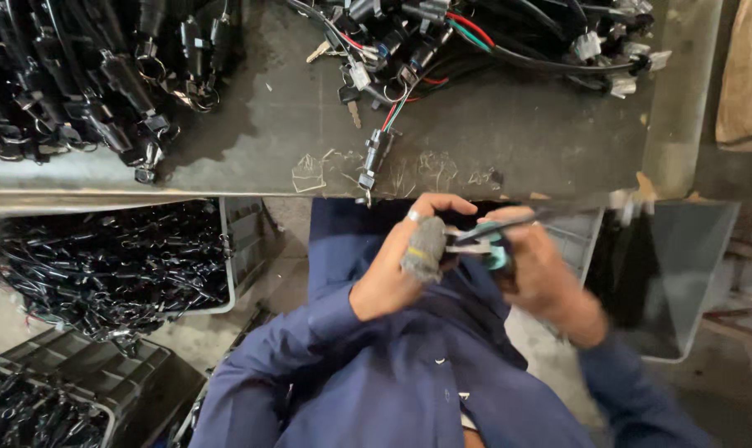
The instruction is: The person repeatedly strips the outer insulation from black wires using pliers, then places the stripped wires into a pile on the table. The process is performed one wire at a time in a repetitive sequence.
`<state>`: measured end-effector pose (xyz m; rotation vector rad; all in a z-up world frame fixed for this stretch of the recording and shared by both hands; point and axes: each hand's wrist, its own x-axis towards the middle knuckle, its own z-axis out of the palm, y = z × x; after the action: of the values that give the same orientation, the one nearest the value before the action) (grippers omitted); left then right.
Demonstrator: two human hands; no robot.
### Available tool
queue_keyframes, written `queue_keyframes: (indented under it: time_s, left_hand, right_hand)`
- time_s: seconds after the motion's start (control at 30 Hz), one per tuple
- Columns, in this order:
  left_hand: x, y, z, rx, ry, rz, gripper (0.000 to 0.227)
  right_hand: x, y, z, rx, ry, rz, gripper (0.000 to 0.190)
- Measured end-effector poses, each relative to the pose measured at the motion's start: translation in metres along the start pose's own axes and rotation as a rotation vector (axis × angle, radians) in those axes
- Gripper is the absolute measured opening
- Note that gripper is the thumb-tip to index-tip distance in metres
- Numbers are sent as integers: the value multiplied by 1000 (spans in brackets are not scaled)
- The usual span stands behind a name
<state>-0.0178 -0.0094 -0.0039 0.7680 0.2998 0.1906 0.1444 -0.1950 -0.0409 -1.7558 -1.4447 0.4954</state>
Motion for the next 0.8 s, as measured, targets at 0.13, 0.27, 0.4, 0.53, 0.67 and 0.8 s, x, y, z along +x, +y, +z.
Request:
queue_keyframes:
  time_s: [0.13, 0.27, 0.4, 0.53, 0.67, 0.8]
  left_hand:
    - [-14, -7, 2, 259, -13, 97, 37]
    - [-18, -20, -4, -107, 124, -72, 26]
    - [-12, -27, -16, 596, 125, 205, 44]
    - [-4, -35, -31, 973, 133, 276, 56]
    - [0, -48, -40, 1006, 79, 108, 46]
    - [5, -52, -46, 803, 76, -4, 24]
  right_hand:
    - [37, 1, -26, -151, -87, -172, 41]
    - [54, -19, -34, -191, -240, -130, 55]
    - [38, -42, -27, -192, -223, 72, 70]
    - [16, -26, -2, -161, -217, 247, 67]
    - [-2, 1, 4, -323, -270, 191, 65]
    - [-7, 13, 2, -400, -249, 140, 61]
